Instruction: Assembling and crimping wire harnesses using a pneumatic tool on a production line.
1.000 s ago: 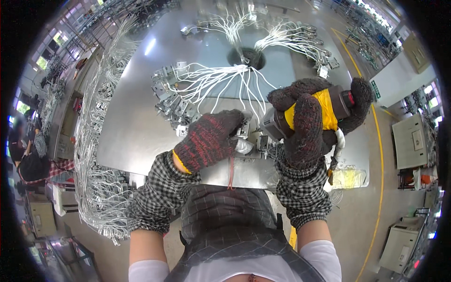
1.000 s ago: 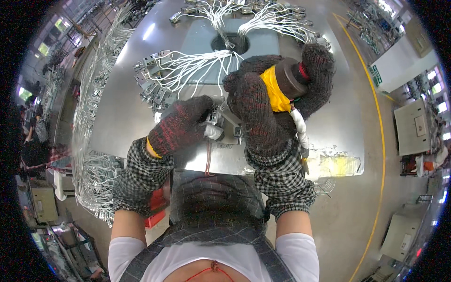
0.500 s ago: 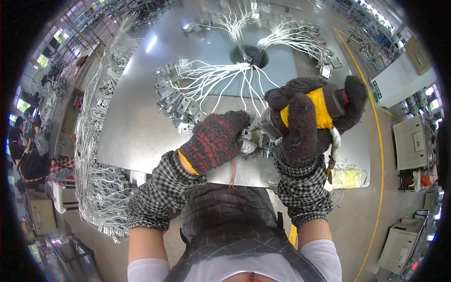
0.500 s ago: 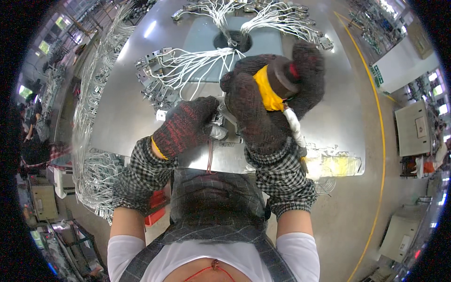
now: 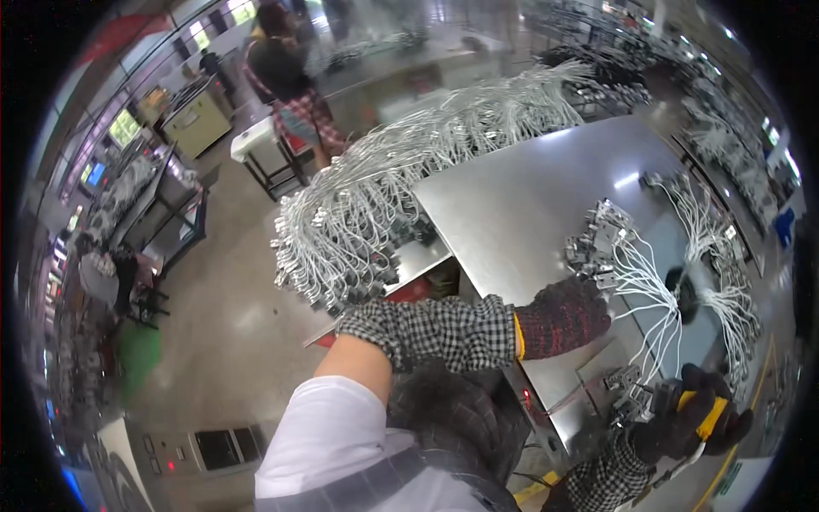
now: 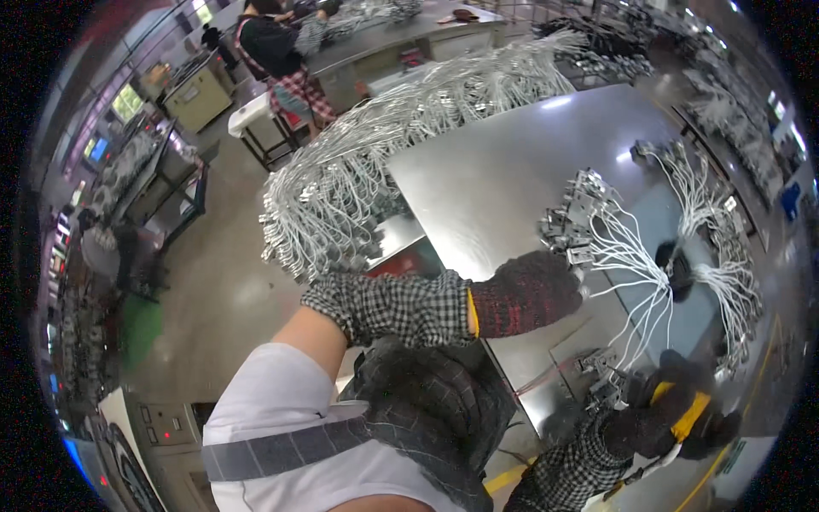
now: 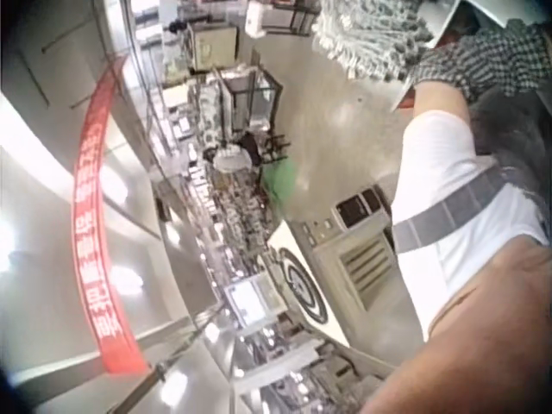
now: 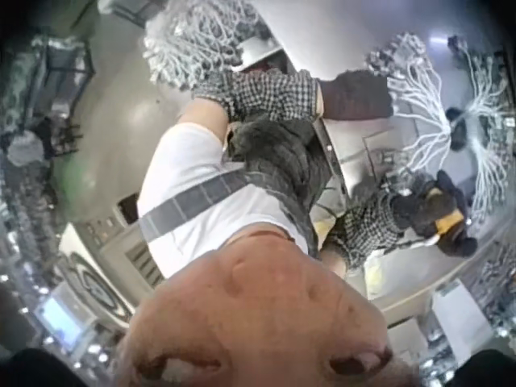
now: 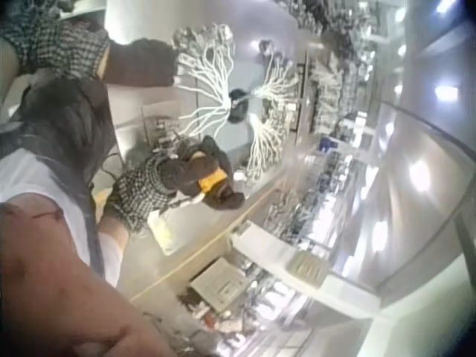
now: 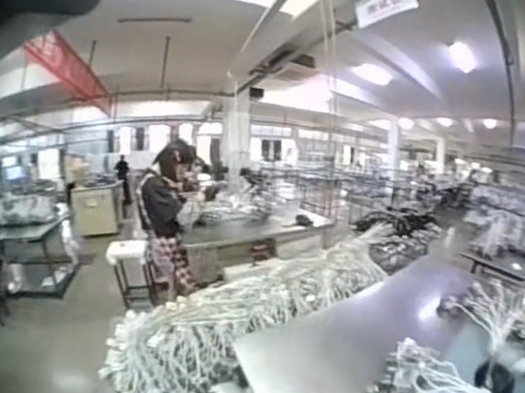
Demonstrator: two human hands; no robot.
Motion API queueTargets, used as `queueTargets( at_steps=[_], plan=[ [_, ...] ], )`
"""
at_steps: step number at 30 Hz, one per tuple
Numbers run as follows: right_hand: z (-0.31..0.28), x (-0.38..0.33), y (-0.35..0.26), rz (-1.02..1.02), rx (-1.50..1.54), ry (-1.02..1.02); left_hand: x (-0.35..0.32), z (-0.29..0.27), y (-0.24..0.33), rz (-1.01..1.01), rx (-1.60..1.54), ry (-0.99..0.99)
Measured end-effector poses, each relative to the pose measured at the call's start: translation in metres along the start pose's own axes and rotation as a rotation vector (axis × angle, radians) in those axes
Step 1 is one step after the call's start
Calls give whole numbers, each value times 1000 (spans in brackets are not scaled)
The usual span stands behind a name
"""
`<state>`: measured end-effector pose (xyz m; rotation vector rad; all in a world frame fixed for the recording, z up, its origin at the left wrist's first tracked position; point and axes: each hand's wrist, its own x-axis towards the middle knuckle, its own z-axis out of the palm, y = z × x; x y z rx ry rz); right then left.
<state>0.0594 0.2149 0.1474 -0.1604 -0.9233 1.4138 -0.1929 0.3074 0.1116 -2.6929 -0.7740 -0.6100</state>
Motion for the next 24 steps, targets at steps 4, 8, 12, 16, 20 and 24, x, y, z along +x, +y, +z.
queueTargets(
  at_steps=[4,8,12,16,20,24],
  plan=[
    [24,1,25,-920,-1286,542,6,-1,-14,81,-152,-4],
    [29,2,19,-955,-1707,545,12,-6,5,-221,-761,-34],
    [19,2,13,-1063,-1709,342,11,-10,3,-174,-719,-10],
    [22,-5,19,-975,-2083,356,7,-1,-30,-187,-558,-184],
    [24,-7,18,-717,-1270,604,-2,4,-26,-4,-434,-106],
    [16,-10,12,-714,-1422,556,6,-11,-33,-170,-512,-180]
  ],
)
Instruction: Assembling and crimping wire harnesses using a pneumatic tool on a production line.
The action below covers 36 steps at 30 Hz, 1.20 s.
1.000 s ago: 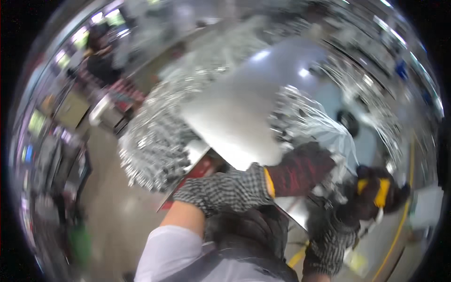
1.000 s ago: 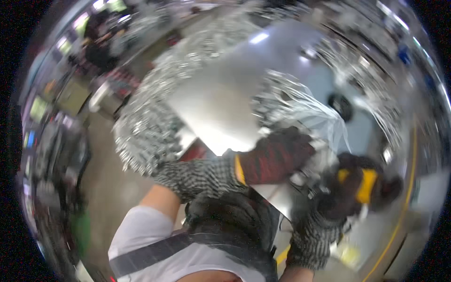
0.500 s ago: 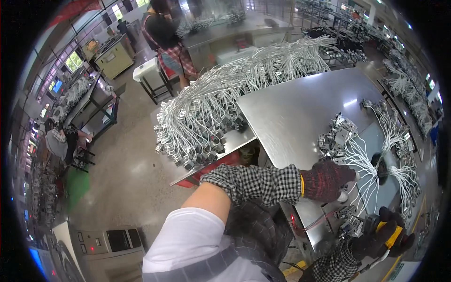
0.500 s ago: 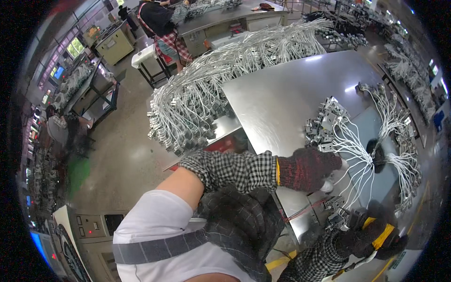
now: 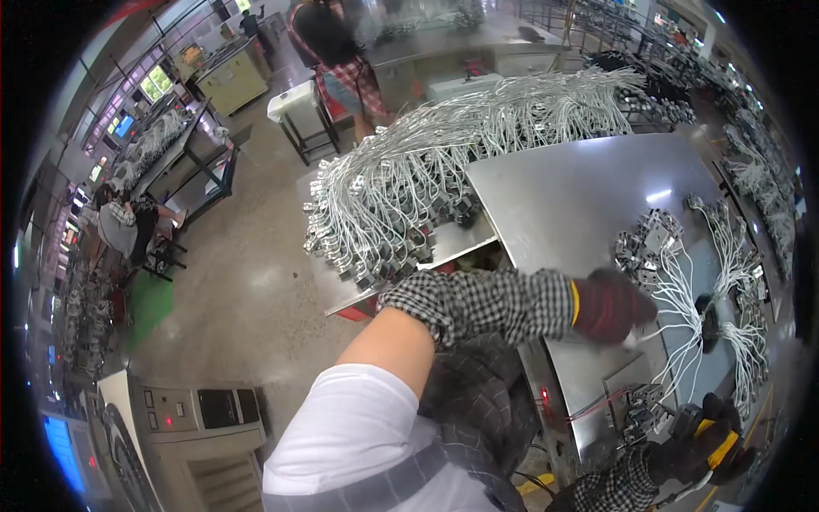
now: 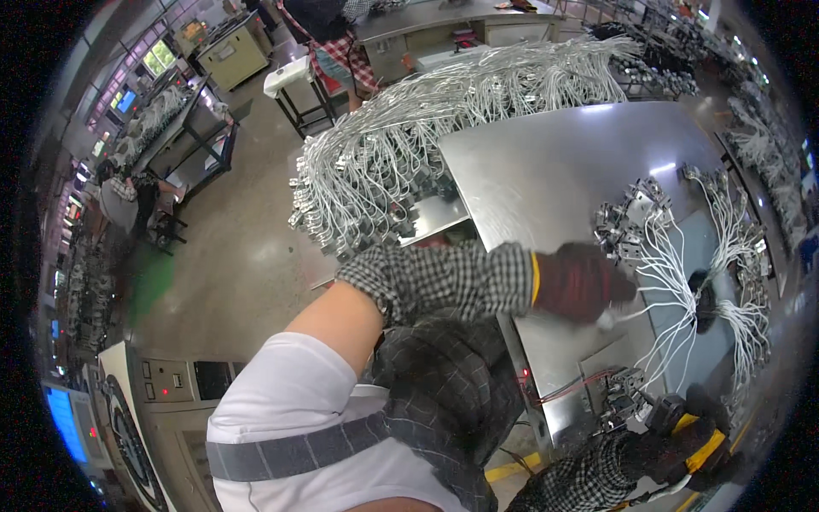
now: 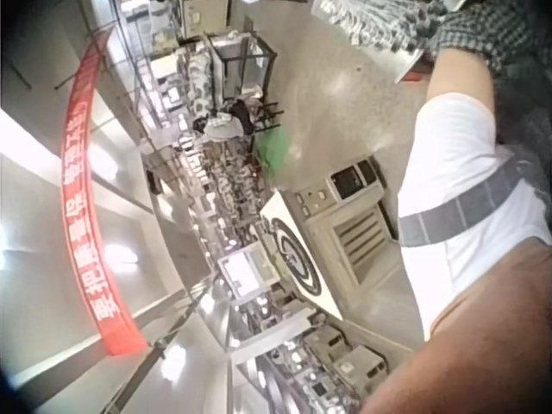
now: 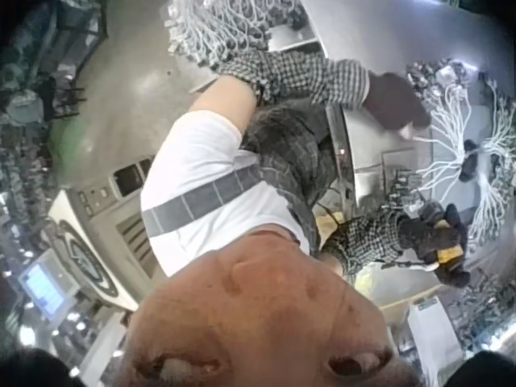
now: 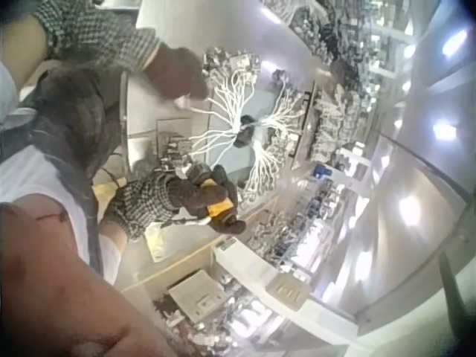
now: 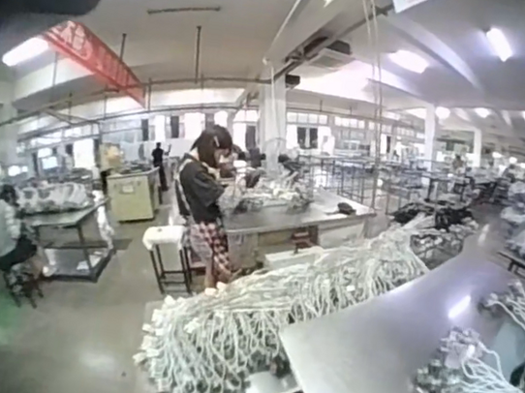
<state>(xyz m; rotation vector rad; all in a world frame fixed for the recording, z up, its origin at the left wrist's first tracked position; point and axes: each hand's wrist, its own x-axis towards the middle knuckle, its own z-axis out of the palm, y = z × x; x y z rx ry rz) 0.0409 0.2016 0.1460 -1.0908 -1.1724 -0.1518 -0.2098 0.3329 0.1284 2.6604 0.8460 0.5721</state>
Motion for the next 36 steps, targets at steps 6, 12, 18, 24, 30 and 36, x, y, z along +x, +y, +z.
queueTargets(
  at_steps=[6,12,18,24,30,36],
  plan=[
    [1,6,7,-86,59,-15,-11,8,6,-96,-91,-6],
    [2,2,1,44,-170,-75,-10,58,-10,-206,-92,373],
    [-21,8,23,-3,-336,-161,5,49,-7,163,165,193],
    [-24,4,37,131,-88,-47,5,38,-11,149,16,311],
    [-9,-1,29,125,-1,64,6,24,12,79,-385,130],
    [-3,9,17,-162,-31,-67,11,30,25,-149,-647,151]
  ],
)
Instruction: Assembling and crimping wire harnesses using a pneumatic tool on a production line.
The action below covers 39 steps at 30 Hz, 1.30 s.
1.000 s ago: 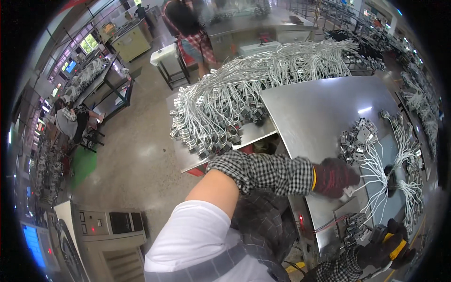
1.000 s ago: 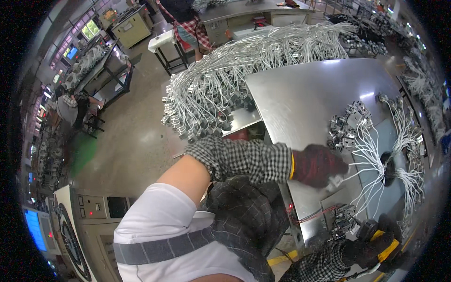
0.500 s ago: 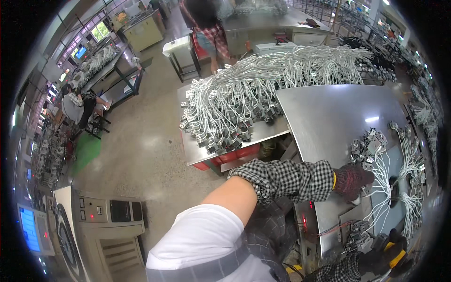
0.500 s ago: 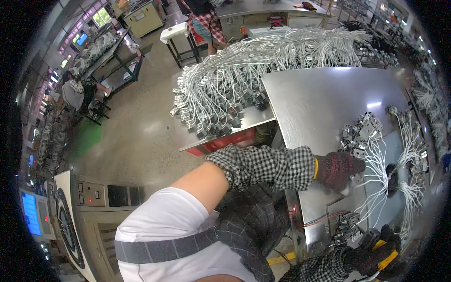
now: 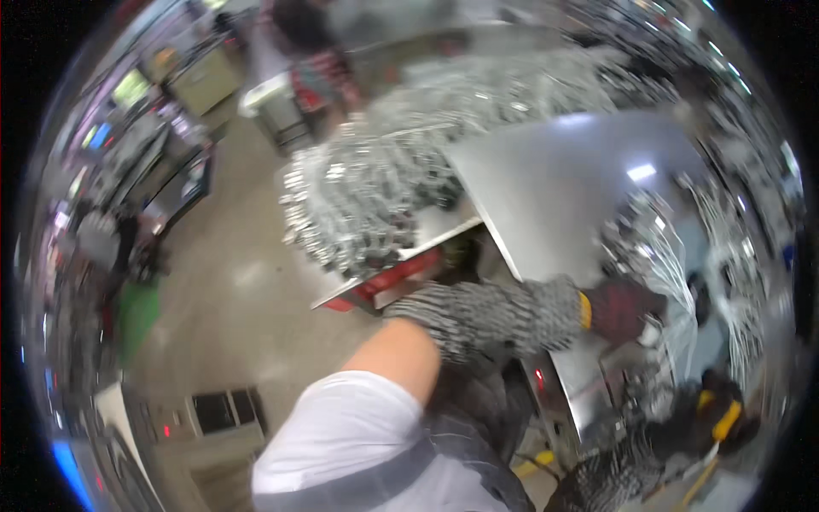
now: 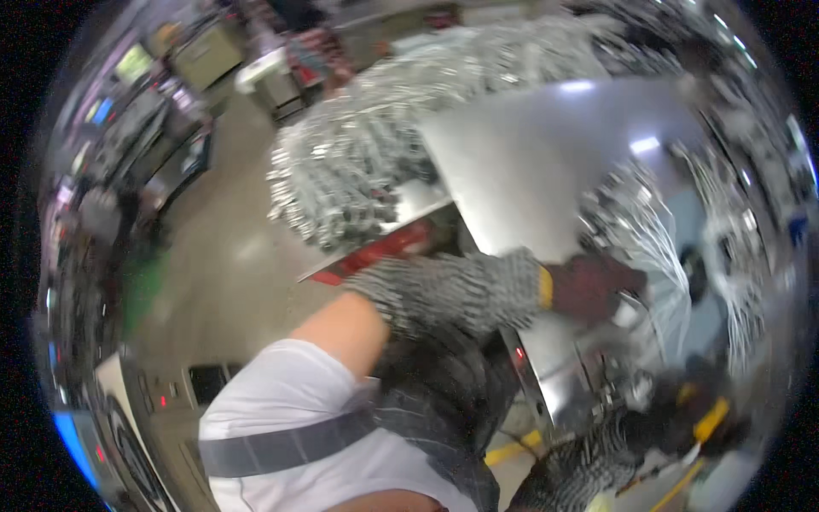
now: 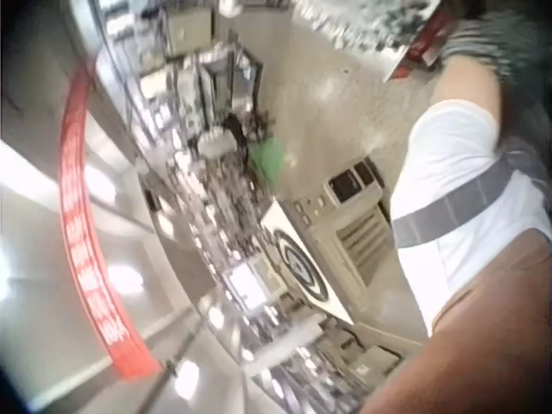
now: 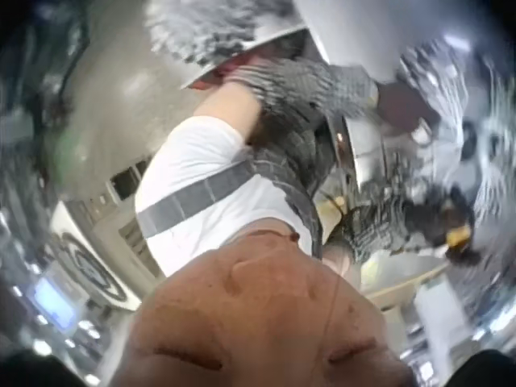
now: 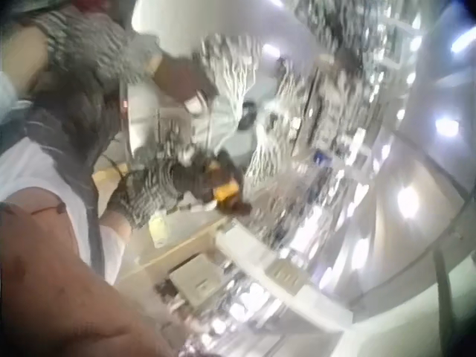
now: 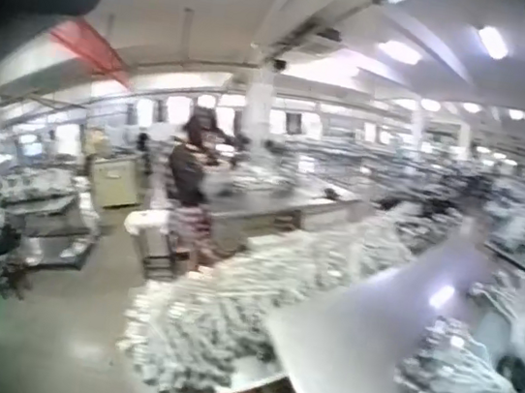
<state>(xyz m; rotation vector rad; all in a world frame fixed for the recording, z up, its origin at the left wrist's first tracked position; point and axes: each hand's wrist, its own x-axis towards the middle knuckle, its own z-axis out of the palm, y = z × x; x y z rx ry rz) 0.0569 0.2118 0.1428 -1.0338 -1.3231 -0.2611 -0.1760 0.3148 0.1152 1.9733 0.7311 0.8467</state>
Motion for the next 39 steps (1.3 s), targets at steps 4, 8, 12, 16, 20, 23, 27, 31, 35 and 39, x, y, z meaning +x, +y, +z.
queueTargets(
  at_steps=[4,8,12,16,20,23,27,31,35,39],
  plan=[
    [12,12,-22,342,449,-34,3,-6,-16,91,-301,-403],
    [29,7,-39,181,485,340,14,-9,-3,167,-54,-471],
    [14,17,-43,282,443,333,21,17,27,-50,-24,-283],
    [-6,33,-41,217,230,463,28,46,39,246,56,-284],
    [-2,28,-40,154,359,403,30,43,31,-26,178,-329],
    [5,17,-41,247,381,359,30,44,27,52,289,-353],
    [10,10,-42,269,440,273,31,51,25,145,396,-359],
    [14,7,-42,186,410,198,29,52,27,139,398,-352],
    [14,5,-38,129,323,110,32,38,26,360,411,-146],
    [15,3,-37,129,355,115,50,-11,11,378,695,499]
  ],
)
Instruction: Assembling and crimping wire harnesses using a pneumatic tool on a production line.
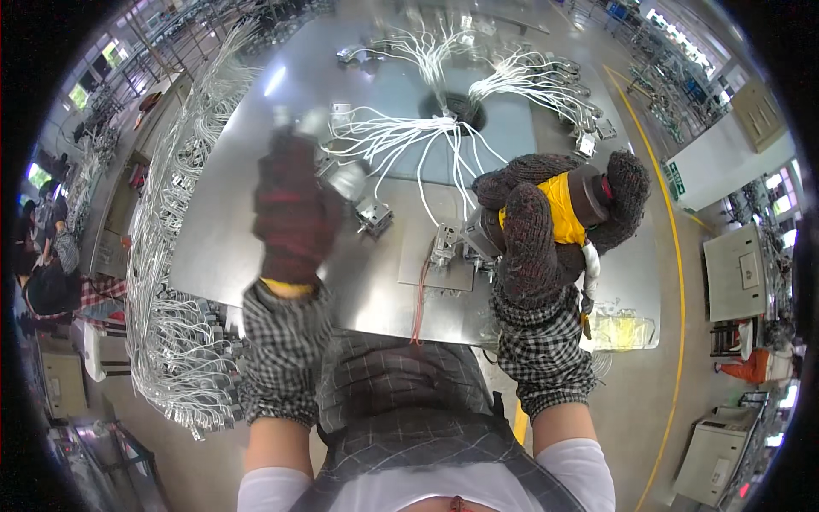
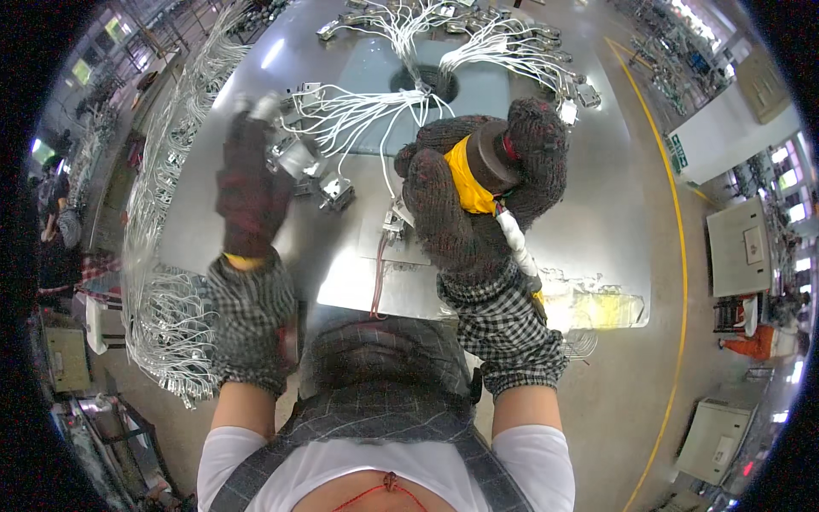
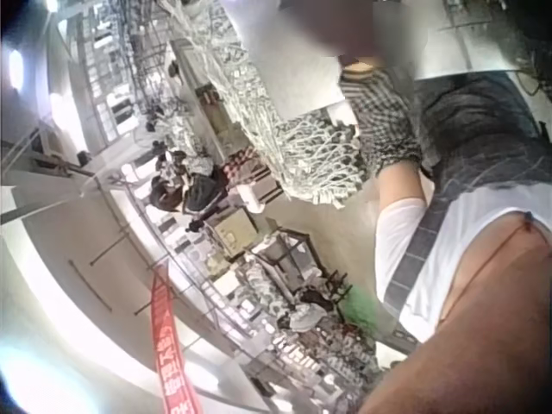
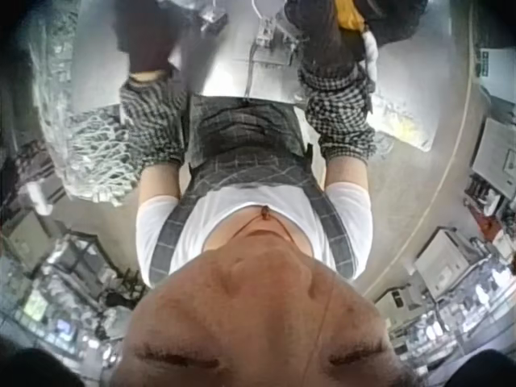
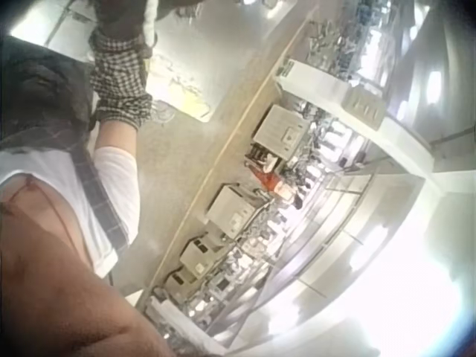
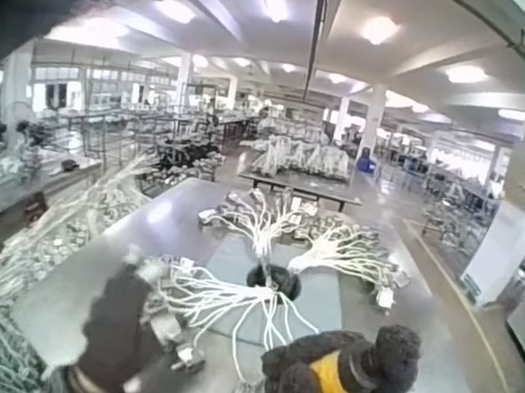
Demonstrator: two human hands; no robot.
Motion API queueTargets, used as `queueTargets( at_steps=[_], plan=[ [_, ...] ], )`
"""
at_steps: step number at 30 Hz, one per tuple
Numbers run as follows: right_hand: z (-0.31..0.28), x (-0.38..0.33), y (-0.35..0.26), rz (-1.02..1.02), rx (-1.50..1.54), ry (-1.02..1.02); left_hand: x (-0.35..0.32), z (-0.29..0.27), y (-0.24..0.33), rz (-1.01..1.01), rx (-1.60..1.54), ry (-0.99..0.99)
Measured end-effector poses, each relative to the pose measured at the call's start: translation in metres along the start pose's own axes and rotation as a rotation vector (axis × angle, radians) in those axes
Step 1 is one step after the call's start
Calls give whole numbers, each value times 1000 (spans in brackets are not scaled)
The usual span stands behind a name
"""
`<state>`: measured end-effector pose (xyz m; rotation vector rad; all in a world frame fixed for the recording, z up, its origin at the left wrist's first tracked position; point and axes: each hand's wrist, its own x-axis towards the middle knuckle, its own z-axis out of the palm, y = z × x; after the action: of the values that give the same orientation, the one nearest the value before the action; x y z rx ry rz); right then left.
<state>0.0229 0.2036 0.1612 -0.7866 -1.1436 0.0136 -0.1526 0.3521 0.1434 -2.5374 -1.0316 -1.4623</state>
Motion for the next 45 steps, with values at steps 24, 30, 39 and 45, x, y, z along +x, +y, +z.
queueTargets(
  at_steps=[24,30,39,45],
  plan=[
    [7,2,-3,23,10,106,-24,-6,17,-129,-24,-256],
    [9,2,-5,38,-57,136,-31,2,26,-529,-715,-258],
    [10,1,-10,120,14,184,26,6,-15,42,-586,-302],
    [7,2,-5,98,52,170,69,3,-74,142,8,-290]
  ],
)
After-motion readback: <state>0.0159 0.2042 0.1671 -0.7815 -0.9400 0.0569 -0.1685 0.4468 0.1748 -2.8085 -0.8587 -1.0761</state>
